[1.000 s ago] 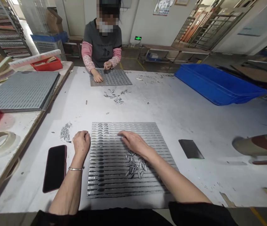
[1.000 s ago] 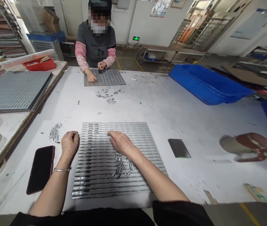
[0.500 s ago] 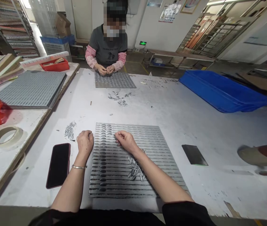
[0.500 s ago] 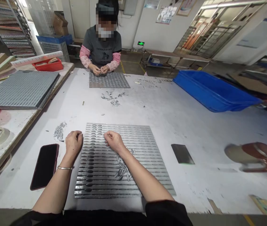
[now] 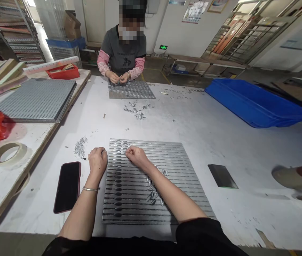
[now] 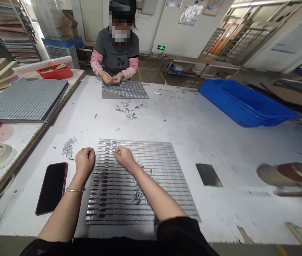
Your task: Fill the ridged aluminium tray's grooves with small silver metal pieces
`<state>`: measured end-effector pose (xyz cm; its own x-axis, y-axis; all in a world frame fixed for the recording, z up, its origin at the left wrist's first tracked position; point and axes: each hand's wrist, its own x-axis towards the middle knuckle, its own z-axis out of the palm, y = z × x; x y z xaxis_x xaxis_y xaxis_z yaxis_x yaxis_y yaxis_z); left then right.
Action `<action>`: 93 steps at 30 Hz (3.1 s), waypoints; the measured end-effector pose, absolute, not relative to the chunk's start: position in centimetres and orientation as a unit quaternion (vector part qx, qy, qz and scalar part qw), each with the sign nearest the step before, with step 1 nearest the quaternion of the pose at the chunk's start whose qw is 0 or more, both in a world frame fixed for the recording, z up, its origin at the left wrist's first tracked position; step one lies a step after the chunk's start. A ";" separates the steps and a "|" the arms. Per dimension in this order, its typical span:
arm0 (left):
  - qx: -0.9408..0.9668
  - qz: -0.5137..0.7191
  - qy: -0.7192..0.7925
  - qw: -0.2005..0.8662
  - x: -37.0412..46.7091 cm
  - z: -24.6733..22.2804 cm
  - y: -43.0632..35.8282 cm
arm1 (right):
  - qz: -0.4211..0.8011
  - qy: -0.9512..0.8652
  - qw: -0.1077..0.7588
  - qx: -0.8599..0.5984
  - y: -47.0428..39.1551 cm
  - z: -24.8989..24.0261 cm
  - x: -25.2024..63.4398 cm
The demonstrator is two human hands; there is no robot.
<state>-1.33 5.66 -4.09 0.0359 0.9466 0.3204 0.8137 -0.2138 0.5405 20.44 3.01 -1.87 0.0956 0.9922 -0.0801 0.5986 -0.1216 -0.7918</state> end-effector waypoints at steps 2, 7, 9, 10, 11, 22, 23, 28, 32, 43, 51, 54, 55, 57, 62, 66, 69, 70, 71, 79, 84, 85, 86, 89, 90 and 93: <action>0.712 0.314 0.619 0.105 -1.3 -4.0 5.7 | 0.315 -0.591 0.292 -0.683 3.2 -1.5 20.8; 0.713 0.322 0.615 0.094 -1.3 -3.9 5.9 | 0.289 -0.584 0.307 -0.694 1.1 1.4 24.5; 0.713 0.324 0.614 0.092 -1.2 -4.0 6.0 | 0.268 -0.617 0.272 -0.689 -1.0 2.9 26.2; 0.713 0.324 0.614 0.092 -1.2 -4.0 6.0 | 0.266 -0.646 0.227 -0.678 -2.2 3.5 26.8; 0.713 0.324 0.615 0.091 -1.2 -4.0 6.1 | 0.262 -0.676 0.171 -0.667 -3.4 3.9 27.0; 0.716 0.314 0.616 0.099 -1.2 -3.7 5.7 | 0.170 -0.750 0.044 -0.638 -5.7 4.3 24.0; 0.714 0.313 0.618 0.099 -1.1 -3.7 5.6 | 0.166 -0.750 0.053 -0.638 -5.5 4.7 24.2; 0.716 0.311 0.616 0.103 -1.1 -3.9 5.7 | 0.168 -0.745 -0.027 -0.645 -6.4 5.2 24.7; 0.719 0.307 0.615 0.104 -1.2 -3.9 5.8 | 0.163 -0.735 -0.104 -0.650 -8.1 4.2 24.0; 0.713 0.289 0.630 0.106 -1.0 -3.3 5.4 | 0.317 -0.647 0.275 -0.636 -4.4 0.9 22.4; 0.715 0.291 0.628 0.102 -1.1 -3.8 5.4 | 0.425 -0.484 0.323 -0.693 0.2 -1.2 19.4; 0.713 0.293 0.629 0.102 -1.0 -3.8 5.4 | 0.413 -0.498 0.302 -0.700 0.9 -1.1 19.4; 0.712 0.293 0.629 0.102 -1.0 -3.8 5.4 | 0.412 -0.500 0.296 -0.702 1.1 -1.2 19.4; 0.712 0.292 0.630 0.103 -1.0 -3.8 5.4 | 0.413 -0.501 0.288 -0.704 1.5 -1.2 19.6; 0.714 0.288 0.629 0.105 -1.0 -3.5 5.5 | 0.390 -0.498 0.335 -0.699 0.9 -0.2 22.8; 0.716 0.288 0.627 0.103 -1.1 -3.3 5.6 | 0.266 -0.601 0.286 -0.697 -2.5 2.2 27.2; 0.718 0.289 0.626 0.099 -1.1 -3.2 5.8 | 0.200 -0.708 0.105 -0.670 -5.5 3.6 28.0; 0.719 0.290 0.624 0.098 -1.1 -3.2 5.8 | 0.185 -0.724 0.046 -0.663 -6.2 3.8 27.8; 0.720 0.290 0.623 0.099 -1.2 -3.2 5.8 | 0.173 -0.731 -0.003 -0.660 -6.7 4.0 27.4; 0.711 0.290 0.632 0.107 -0.9 -3.3 5.5 | 0.194 -0.766 0.129 -0.599 -4.9 3.7 24.6; 0.709 0.291 0.634 0.110 -0.8 -3.6 5.3 | 0.264 -0.717 0.259 -0.591 -1.8 0.4 21.2; 0.708 0.292 0.633 0.110 -0.8 -3.6 5.3 | 0.276 -0.701 0.265 -0.602 -1.5 -0.1 20.5; 0.707 0.293 0.634 0.110 -0.8 -3.6 5.3 | 0.283 -0.687 0.270 -0.612 -1.2 -0.6 20.0; 0.707 0.292 0.634 0.114 -0.8 -3.6 5.2 | 0.263 -0.671 0.280 -0.634 -1.0 -1.3 19.2; 0.708 0.291 0.633 0.116 -0.9 -3.6 5.2 | 0.252 -0.674 0.281 -0.635 -1.0 -1.3 19.1; 0.709 0.291 0.631 0.117 -0.9 -3.4 5.2 | 0.240 -0.669 0.267 -0.650 -0.7 -1.2 19.0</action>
